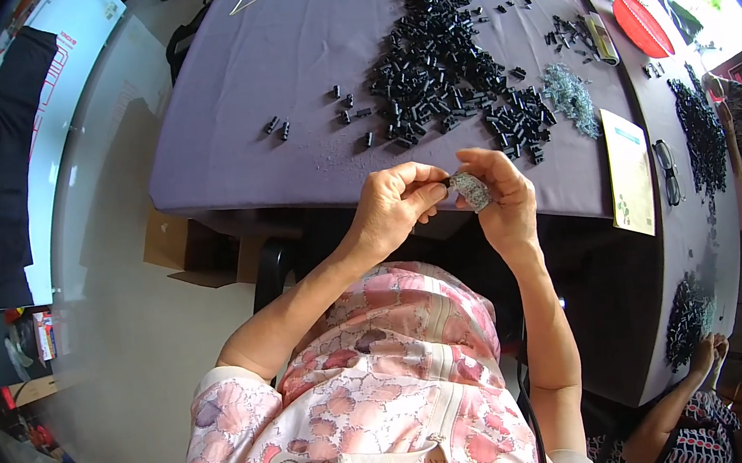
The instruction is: Assembling small black components onto metal parts while seated at a workbench.
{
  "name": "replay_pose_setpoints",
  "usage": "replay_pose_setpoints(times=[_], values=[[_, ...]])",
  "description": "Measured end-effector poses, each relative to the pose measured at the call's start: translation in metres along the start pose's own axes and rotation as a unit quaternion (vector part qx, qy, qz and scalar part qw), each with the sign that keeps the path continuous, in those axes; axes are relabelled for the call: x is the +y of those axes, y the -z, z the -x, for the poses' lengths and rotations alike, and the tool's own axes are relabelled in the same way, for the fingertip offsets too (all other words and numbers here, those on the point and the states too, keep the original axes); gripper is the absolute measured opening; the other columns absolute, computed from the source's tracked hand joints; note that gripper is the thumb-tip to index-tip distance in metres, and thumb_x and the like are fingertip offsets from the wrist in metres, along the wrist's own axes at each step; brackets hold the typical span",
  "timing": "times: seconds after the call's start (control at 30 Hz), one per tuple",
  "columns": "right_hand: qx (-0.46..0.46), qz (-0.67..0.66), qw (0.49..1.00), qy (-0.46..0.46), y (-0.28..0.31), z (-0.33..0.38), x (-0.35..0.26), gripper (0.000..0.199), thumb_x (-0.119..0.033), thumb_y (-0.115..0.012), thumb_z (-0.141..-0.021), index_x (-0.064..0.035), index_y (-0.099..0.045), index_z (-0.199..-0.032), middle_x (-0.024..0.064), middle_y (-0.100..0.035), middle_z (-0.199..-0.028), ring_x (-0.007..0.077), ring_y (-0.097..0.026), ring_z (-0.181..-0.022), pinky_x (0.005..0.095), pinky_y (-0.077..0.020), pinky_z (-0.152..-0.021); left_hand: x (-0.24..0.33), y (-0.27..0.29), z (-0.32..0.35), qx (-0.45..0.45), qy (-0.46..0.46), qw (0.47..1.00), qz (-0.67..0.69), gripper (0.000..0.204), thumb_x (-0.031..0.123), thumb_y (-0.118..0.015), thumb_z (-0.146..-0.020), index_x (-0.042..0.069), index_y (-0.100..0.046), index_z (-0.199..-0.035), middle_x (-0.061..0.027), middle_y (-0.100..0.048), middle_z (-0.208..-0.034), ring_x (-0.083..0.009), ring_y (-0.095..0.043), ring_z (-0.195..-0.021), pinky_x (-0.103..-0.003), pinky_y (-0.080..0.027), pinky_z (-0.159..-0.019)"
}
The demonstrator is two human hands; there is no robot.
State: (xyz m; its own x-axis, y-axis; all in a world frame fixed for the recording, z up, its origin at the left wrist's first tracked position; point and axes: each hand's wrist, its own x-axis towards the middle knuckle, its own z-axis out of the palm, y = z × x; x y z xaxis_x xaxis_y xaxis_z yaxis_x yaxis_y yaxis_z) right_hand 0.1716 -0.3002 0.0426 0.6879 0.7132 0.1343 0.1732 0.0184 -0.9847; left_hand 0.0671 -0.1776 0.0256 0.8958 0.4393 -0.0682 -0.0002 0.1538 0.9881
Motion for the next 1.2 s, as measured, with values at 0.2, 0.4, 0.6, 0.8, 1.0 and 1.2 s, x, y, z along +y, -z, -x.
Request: replay_pose_setpoints(times=[0.2,0.4,0.6,0.8,1.0,1.2], values=[[-0.055,0.047,0.995,0.072,0.002,0.000,0.001,0.032,0.018,-0.045,-0.073,0.0032,-0.058,-0.099,0.0055,-0.060,-0.085,0.0099,-0.057,-0.073,0.0233,-0.0487,-0.067,0.003,0.004,-0.002,-0.004,0.046,0.994,0.103,0.015,0.010,-0.057,-0.088,0.001,-0.063,-0.098,-0.0011,-0.063,-0.075,-0.0047,-0.054,-0.059,-0.018,-0.044,-0.052],[-0.112,-0.128,0.985,-0.028,0.008,-0.002,0.008,0.010,0.003,-0.059,-0.082,-0.0024,-0.057,-0.090,0.0005,-0.060,-0.085,0.0066,-0.056,-0.077,0.0216,-0.0458,-0.072,0.002,0.007,-0.002,-0.040,-0.004,0.998,0.044,0.012,0.012,-0.056,-0.089,0.002,-0.061,-0.094,0.0006,-0.058,-0.070,-0.0037,-0.048,-0.053,-0.018,-0.039,-0.046],[-0.150,-0.242,0.957,-0.052,0.002,-0.002,0.013,0.030,-0.017,-0.073,-0.076,-0.0021,-0.057,-0.097,0.0019,-0.057,-0.093,0.0089,-0.055,-0.085,0.0248,-0.0479,-0.078,0.004,0.019,-0.006,-0.100,0.012,0.983,0.152,0.020,0.006,-0.057,-0.088,0.004,-0.047,-0.105,-0.0039,-0.056,-0.081,-0.0079,-0.049,-0.057,-0.020,-0.040,-0.051],[-0.247,-0.281,0.927,-0.036,0.003,-0.005,0.020,0.051,-0.011,-0.073,-0.075,-0.0032,-0.054,-0.122,0.0015,-0.048,-0.113,0.0115,-0.051,-0.100,0.0278,-0.0429,-0.090,0.009,0.028,-0.009,-0.162,0.052,0.968,0.185,0.038,0.009,-0.066,-0.083,0.006,-0.035,-0.104,-0.0095,-0.057,-0.074,-0.0099,-0.048,-0.053,-0.022,-0.039,-0.047],[-0.268,-0.224,0.936,-0.031,0.007,-0.005,0.020,0.044,-0.008,-0.075,-0.072,-0.0058,-0.061,-0.113,0.0030,-0.047,-0.114,0.0131,-0.051,-0.103,0.0289,-0.0440,-0.090,0.011,0.029,-0.009,-0.184,0.074,0.958,0.207,0.033,0.010,-0.068,-0.081,0.006,-0.040,-0.100,-0.0072,-0.057,-0.071,-0.0079,-0.047,-0.050,-0.020,-0.038,-0.044],[-0.163,-0.100,0.981,0.040,0.002,-0.002,0.023,0.033,0.011,-0.064,-0.073,-0.0047,-0.066,-0.103,0.0039,-0.055,-0.110,0.0129,-0.057,-0.094,0.0256,-0.0469,-0.082,0.008,0.023,-0.008,-0.147,0.046,0.979,0.135,0.023,0.008,-0.062,-0.086,0.006,-0.044,-0.100,-0.0038,-0.057,-0.074,-0.0079,-0.050,-0.054,-0.020,-0.040,-0.047]])
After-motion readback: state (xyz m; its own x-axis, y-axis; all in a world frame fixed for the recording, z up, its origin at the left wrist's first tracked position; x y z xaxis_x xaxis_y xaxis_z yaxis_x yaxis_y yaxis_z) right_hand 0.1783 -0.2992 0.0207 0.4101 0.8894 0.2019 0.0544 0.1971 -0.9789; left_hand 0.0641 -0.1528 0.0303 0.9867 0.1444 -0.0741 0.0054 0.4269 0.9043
